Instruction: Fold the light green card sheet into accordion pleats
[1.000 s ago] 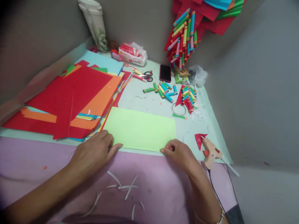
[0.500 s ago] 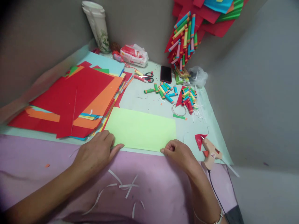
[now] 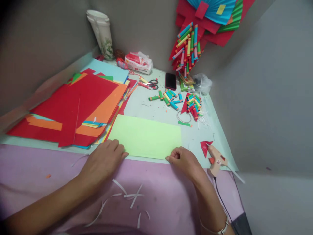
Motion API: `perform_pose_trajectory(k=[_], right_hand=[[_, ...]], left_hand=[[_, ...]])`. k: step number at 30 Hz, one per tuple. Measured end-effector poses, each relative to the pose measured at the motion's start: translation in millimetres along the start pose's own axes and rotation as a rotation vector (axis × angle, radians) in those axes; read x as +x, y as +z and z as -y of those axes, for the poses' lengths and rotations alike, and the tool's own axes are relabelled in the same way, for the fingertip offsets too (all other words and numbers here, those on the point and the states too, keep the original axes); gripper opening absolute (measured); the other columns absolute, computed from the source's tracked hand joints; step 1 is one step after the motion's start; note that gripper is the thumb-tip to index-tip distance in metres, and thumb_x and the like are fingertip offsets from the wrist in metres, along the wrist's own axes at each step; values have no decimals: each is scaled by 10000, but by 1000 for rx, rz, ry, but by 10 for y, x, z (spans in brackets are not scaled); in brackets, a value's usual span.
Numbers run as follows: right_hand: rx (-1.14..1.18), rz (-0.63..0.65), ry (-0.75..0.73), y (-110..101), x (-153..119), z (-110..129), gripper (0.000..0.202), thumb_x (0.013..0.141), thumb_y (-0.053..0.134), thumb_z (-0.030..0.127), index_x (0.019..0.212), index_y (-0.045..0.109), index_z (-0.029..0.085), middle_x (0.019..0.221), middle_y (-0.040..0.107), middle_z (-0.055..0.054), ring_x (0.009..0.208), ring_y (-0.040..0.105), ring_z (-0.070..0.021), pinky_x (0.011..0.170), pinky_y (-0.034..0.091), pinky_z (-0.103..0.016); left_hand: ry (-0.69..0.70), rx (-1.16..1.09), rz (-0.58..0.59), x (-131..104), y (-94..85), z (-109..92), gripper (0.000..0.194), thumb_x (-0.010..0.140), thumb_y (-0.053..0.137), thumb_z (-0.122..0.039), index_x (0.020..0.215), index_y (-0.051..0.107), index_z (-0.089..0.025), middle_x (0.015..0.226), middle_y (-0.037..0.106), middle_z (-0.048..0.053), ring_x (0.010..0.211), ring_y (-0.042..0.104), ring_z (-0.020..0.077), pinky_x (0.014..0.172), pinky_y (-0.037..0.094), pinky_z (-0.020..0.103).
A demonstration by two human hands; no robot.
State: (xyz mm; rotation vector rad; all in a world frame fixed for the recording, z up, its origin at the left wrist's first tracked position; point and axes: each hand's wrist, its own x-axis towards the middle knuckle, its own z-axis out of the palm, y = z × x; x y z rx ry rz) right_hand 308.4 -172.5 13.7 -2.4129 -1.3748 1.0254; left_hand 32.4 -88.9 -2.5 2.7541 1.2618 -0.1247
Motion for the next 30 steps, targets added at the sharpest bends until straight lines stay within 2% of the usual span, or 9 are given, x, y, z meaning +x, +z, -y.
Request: perform_pose_trajectory(k=[4,7,15,20,23,26,30], right_hand=[[-6,0,-21,18,14,-40,230,760,634,421,679,552,222,716,593,12,667,479,-149,583,307,-279],[-12,7,-20,26,22,-68,238,767,633,434,686,551,225,705,587,17,654,478,-149,576,304,-279],[-1,21,-30,34,49,-106,259,771,631,448,681,534,225,697,583,18,642,476,-146,571,307,-279],[1,17,-12,5,28,-57,235,771,631,429,685,562,221,734,604,11,659,483,-145,577,312,-279],[13,5,-15,-1,28,-45,224,761,641,420,682,575,220,739,610,13,653,484,-141,577,321,-275],[18,-1,-25,-2,35,-49,209,751,648,406,681,588,218,730,610,13,657,490,-142,589,336,-274],[22,6,-21,-10,38,-46,218,756,647,412,681,582,218,740,608,12,669,488,-142,592,334,-272]], left_hand=[[67,-73,6,65,5,-51,235,900,442,-44,841,642,-153,862,615,113,818,535,266,698,391,384],[86,-137,-8,92,49,-76,231,833,459,3,815,626,-156,868,605,106,825,529,256,688,398,370],[91,-280,-79,85,173,-28,216,831,437,-16,785,573,-177,870,568,51,826,516,189,702,416,314],[100,-334,-165,45,242,-22,293,849,418,-22,950,637,-188,878,571,37,827,505,178,727,412,310],[162,-355,-229,21,318,-5,373,881,426,-40,1061,679,-247,887,566,31,832,500,166,718,399,292],[205,-336,-259,7,393,17,381,963,430,-134,1155,693,-332,845,536,18,775,464,154,685,362,283],[227,-265,-258,-7,440,38,397,997,443,-199,1242,653,-429,863,538,11,774,441,159,686,324,297]])
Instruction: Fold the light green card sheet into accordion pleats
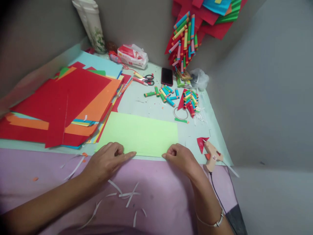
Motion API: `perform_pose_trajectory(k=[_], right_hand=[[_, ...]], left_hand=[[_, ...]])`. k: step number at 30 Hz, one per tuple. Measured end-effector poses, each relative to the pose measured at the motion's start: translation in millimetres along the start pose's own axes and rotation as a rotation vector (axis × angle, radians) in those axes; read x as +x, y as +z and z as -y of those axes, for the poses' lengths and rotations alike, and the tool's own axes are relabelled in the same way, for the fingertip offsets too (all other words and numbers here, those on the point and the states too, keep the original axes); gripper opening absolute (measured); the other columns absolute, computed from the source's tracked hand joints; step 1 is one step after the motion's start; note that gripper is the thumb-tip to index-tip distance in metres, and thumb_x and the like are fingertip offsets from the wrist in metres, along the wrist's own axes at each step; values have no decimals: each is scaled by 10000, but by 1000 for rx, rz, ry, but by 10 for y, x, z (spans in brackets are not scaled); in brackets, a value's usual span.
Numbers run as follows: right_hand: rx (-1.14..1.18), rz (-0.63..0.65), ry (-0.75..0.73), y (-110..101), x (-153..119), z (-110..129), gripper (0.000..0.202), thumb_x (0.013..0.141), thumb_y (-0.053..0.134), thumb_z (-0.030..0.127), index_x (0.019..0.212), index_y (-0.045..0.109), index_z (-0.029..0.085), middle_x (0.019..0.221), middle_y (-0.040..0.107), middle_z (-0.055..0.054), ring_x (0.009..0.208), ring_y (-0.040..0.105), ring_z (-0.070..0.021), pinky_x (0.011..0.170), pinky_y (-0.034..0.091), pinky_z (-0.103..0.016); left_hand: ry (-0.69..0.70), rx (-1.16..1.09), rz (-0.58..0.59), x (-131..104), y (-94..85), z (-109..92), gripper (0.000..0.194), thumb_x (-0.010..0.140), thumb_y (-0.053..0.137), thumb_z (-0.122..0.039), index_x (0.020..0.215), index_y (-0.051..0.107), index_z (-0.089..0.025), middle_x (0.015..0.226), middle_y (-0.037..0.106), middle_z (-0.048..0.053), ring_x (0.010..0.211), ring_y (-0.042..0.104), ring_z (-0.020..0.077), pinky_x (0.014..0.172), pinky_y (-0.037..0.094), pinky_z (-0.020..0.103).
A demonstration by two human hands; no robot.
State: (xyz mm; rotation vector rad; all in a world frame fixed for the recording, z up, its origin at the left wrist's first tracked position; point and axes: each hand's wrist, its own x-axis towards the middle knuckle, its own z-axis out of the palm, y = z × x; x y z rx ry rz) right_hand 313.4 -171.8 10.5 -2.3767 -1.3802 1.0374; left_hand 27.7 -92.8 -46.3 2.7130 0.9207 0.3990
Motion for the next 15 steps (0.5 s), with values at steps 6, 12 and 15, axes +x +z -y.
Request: perform_pose_trajectory(k=[6,12,15], right_hand=[[-13,23,27,-19,-4,25,218,760,640,420,694,574,223,726,581,17,681,480,-146,594,322,-276],[-7,22,32,-22,0,29,212,757,645,417,698,584,223,718,579,15,665,477,-143,583,321,-274],[-8,16,29,-22,2,29,207,753,650,415,701,598,222,718,588,11,659,478,-143,580,323,-277]], left_hand=[[131,101,18,-10,-75,15,491,950,454,-81,1327,613,-353,861,567,36,770,461,186,688,334,323],[173,153,103,16,-124,16,582,903,483,-30,1385,566,-348,917,600,57,795,497,209,713,378,343],[170,201,169,40,-129,2,643,884,489,-12,1413,532,-374,934,602,62,800,505,218,709,371,355]])
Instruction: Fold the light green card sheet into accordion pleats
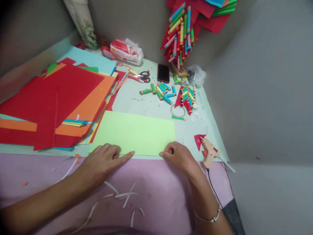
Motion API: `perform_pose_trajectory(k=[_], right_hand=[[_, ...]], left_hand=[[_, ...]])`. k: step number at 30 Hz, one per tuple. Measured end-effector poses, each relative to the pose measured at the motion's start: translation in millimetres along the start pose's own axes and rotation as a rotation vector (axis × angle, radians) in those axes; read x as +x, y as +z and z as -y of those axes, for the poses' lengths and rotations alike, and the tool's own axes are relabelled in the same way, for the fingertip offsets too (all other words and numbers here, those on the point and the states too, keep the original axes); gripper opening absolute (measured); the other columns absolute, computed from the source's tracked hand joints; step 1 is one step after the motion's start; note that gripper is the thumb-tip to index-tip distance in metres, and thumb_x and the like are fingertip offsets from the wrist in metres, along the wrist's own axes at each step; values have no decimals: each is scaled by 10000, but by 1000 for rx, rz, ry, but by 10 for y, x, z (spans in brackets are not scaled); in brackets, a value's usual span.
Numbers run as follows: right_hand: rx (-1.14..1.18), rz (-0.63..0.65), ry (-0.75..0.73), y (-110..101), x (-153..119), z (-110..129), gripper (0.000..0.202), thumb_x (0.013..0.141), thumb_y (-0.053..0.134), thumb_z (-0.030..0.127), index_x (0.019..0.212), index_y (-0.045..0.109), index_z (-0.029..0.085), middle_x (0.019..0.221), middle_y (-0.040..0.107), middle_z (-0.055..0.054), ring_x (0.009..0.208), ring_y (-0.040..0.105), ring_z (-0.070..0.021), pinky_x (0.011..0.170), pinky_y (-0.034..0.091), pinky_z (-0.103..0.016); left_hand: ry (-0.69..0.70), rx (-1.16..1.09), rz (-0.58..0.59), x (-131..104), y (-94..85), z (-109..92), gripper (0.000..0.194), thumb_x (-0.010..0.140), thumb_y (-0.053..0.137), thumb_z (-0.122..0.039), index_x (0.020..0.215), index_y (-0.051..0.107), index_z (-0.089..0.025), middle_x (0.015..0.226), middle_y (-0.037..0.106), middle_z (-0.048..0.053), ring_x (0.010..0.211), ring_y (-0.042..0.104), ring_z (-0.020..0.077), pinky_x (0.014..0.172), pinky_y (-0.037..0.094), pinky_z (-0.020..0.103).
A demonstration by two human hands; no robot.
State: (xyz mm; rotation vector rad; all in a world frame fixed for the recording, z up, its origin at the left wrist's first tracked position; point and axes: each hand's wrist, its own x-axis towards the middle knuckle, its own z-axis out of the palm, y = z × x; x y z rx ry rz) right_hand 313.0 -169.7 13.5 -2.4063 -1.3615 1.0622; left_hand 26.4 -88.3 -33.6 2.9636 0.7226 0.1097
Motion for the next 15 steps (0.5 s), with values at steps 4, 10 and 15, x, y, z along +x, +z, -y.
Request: perform_pose_trajectory(k=[4,10,15], right_hand=[[-3,0,-5,-11,-4,12,197,758,652,404,711,608,217,748,604,5,669,484,-140,594,336,-275],[15,12,-32,-23,6,-8,195,768,648,397,716,596,217,733,589,11,687,488,-143,603,332,-275],[20,11,-42,-22,25,-44,195,773,650,394,712,598,216,732,588,15,678,484,-140,603,336,-279]], left_hand=[[-8,54,90,42,-35,-13,723,862,503,-6,1456,464,-416,950,598,65,806,511,223,698,345,361],[-3,58,202,106,-115,-35,791,837,559,-59,1505,371,-439,980,594,76,869,540,259,702,332,371],[9,27,253,141,-183,-67,846,787,568,-62,1526,349,-412,1050,598,100,937,561,300,716,340,385]])
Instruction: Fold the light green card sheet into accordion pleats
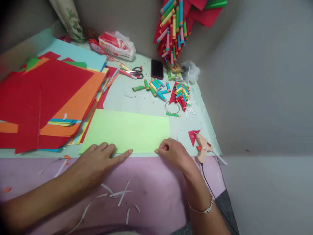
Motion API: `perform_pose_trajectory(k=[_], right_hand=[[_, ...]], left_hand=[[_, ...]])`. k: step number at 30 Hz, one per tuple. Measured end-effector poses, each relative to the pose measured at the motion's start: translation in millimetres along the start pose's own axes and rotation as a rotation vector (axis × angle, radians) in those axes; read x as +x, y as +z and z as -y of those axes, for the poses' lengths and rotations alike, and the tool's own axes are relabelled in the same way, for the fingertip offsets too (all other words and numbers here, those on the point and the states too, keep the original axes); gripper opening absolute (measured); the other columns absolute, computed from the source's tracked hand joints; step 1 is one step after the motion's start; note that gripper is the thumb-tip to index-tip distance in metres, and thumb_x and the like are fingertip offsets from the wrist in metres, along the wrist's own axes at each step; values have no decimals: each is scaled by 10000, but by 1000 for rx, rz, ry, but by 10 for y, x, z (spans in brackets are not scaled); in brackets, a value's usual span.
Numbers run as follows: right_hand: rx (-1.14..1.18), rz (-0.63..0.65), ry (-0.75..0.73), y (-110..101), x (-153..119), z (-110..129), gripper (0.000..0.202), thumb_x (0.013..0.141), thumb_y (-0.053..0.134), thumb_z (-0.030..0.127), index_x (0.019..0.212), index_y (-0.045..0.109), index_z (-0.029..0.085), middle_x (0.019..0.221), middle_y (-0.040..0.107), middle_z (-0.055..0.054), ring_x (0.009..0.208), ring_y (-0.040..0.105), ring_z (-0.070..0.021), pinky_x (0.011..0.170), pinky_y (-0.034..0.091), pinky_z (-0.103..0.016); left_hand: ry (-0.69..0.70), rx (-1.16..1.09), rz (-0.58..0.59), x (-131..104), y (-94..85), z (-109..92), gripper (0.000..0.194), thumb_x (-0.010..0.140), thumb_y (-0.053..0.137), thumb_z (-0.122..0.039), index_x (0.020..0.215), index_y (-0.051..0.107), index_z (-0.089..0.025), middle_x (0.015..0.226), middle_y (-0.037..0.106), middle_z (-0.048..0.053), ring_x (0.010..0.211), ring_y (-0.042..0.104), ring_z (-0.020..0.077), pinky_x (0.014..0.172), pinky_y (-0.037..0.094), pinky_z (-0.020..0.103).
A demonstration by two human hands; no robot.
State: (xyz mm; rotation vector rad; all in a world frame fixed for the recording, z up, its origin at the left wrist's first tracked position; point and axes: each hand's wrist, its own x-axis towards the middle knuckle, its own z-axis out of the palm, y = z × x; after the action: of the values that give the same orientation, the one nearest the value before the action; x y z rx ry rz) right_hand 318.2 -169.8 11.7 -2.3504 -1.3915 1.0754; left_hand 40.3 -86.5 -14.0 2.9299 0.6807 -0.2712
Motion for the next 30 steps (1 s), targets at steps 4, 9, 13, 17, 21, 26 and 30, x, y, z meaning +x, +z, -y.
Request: perform_pose_trajectory(k=[4,9,13,17,21,26,30], right_hand=[[9,4,9,-9,-12,7,179,774,657,368,712,589,215,716,571,25,666,468,-132,597,323,-283],[26,0,6,-15,-29,15,169,778,658,355,716,590,213,716,560,25,667,461,-131,594,312,-285],[37,2,14,-12,-33,14,177,775,657,360,715,581,212,716,560,24,664,462,-132,591,312,-286],[38,-19,17,-2,-47,3,155,776,648,353,728,592,216,762,587,19,689,482,-137,609,335,-286],[38,-38,12,10,-63,-15,146,785,630,348,727,590,220,789,602,20,708,499,-140,625,357,-285],[43,-36,24,5,-63,-28,144,782,633,353,731,607,220,814,616,12,712,503,-142,628,358,-284],[22,-34,46,-17,-47,-47,169,769,656,377,725,618,218,823,622,8,700,502,-139,624,346,-283]], left_hand=[[2,-20,43,10,-42,-13,918,741,561,-26,1537,322,-417,1059,601,97,949,568,299,718,339,381],[3,-26,99,26,-97,-21,953,735,619,-64,1551,280,-423,1095,600,101,971,568,306,728,347,381],[2,-33,127,41,-133,-25,952,747,657,-114,1552,266,-439,1092,602,101,963,572,306,723,351,378],[6,-21,141,69,-139,-24,964,736,667,-116,1554,267,-433,1104,606,108,957,578,312,724,361,382],[13,19,103,74,-95,-18,900,766,649,-114,1543,311,-420,1088,620,116,944,590,315,737,376,393],[67,44,-22,68,-61,-63,769,801,590,-81,1515,413,-303,1019,630,112,914,581,283,786,405,399],[140,43,-76,97,-54,-158,592,834,498,-43,1418,535,-134,1068,646,139,931,566,264,816,436,392]])
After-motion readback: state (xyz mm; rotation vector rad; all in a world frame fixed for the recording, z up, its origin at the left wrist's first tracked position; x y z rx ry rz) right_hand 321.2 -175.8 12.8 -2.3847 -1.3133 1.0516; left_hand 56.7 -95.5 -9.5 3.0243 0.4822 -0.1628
